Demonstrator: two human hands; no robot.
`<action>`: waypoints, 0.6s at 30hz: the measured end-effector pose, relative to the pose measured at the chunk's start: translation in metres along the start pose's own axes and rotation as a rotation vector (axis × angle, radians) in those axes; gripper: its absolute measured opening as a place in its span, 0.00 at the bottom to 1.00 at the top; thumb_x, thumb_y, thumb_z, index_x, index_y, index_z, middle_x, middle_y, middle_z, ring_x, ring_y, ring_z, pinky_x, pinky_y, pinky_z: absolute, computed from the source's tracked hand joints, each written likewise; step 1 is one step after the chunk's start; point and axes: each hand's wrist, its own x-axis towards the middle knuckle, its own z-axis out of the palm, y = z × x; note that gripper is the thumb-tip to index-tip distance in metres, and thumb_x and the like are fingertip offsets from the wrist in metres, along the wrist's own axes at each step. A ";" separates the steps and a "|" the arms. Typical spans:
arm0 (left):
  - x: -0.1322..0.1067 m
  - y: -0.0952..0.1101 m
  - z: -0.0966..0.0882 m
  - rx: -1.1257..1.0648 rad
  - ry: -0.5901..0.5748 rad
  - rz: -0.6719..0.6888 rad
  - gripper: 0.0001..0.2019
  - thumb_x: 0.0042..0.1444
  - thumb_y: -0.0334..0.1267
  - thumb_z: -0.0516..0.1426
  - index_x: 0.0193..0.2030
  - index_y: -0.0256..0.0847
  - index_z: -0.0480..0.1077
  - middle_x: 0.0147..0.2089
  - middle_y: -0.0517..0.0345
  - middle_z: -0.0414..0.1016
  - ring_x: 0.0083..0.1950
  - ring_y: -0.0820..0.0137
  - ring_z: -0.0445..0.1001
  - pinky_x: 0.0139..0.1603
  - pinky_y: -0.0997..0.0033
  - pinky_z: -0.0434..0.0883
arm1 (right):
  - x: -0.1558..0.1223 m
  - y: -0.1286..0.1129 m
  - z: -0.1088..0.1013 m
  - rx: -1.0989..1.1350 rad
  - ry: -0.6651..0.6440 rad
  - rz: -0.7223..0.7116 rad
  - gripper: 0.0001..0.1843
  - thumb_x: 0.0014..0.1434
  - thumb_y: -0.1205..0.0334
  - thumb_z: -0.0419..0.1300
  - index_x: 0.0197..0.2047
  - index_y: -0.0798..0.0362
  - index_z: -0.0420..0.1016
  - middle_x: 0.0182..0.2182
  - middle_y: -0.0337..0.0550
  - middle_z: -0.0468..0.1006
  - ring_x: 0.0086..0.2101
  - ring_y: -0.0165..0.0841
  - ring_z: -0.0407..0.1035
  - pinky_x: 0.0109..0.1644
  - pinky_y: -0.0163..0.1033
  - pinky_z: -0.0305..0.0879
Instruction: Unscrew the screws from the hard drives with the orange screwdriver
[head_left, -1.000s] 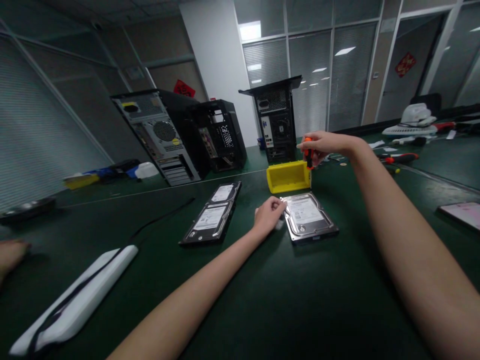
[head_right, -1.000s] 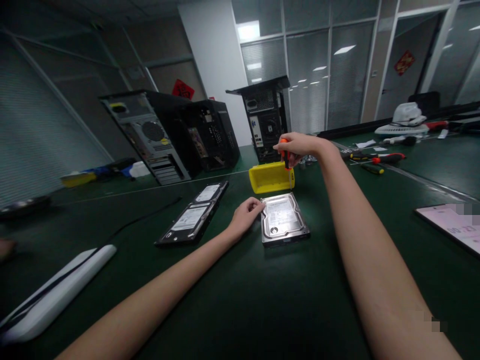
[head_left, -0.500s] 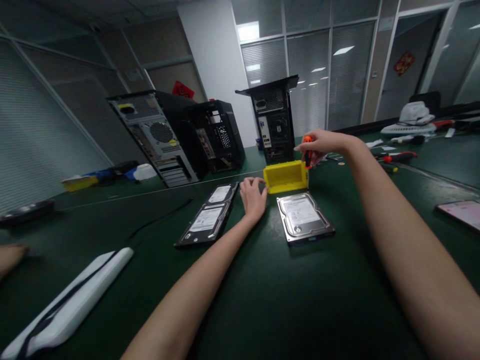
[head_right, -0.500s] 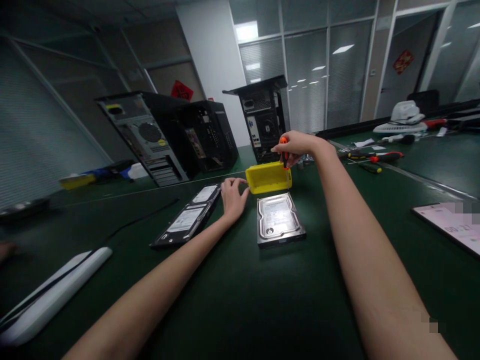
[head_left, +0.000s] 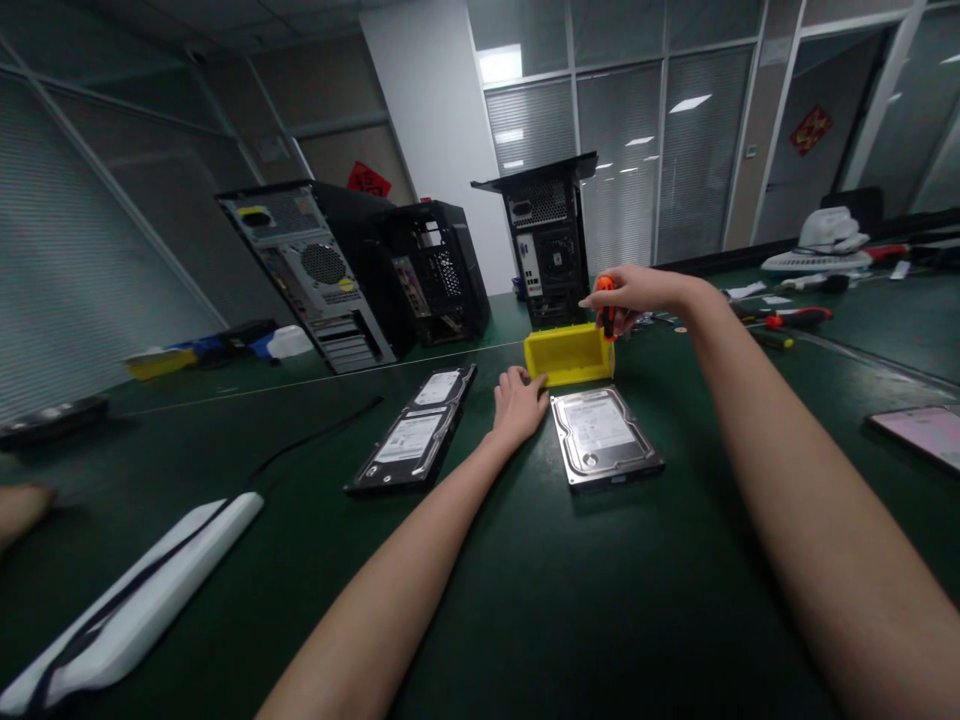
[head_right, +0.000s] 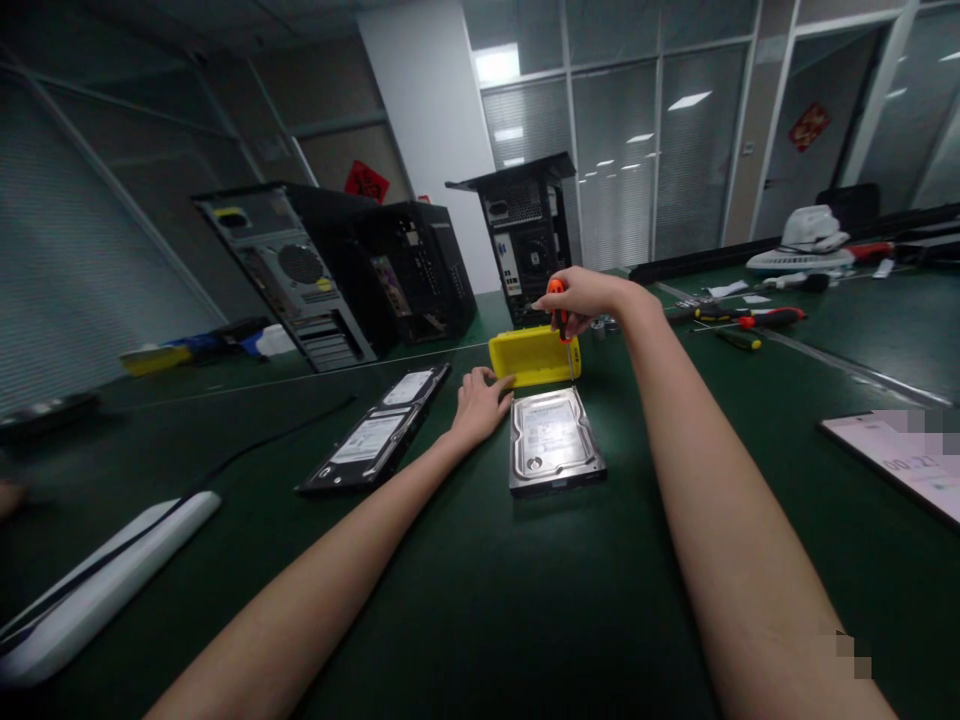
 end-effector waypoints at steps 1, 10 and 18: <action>-0.001 0.000 0.000 -0.010 0.011 -0.004 0.19 0.60 0.43 0.52 0.58 0.48 0.68 0.55 0.47 0.59 0.55 0.56 0.59 0.53 0.58 0.62 | 0.001 0.000 0.000 -0.007 0.000 -0.006 0.13 0.56 0.55 0.63 0.35 0.53 0.65 0.31 0.47 0.79 0.23 0.29 0.73 0.24 0.32 0.72; 0.005 -0.009 0.011 -0.139 -0.059 -0.002 0.22 0.60 0.41 0.51 0.61 0.42 0.63 0.68 0.47 0.52 0.65 0.54 0.54 0.61 0.54 0.60 | 0.006 0.000 0.003 -0.024 -0.027 -0.021 0.14 0.56 0.54 0.63 0.37 0.54 0.65 0.31 0.46 0.79 0.23 0.29 0.73 0.26 0.32 0.73; 0.006 -0.010 0.009 -0.243 -0.044 -0.050 0.18 0.57 0.41 0.54 0.54 0.41 0.68 0.55 0.49 0.66 0.58 0.57 0.62 0.57 0.58 0.62 | 0.000 -0.003 0.003 -0.040 -0.026 -0.022 0.14 0.56 0.54 0.63 0.38 0.54 0.65 0.30 0.45 0.79 0.24 0.28 0.73 0.27 0.30 0.73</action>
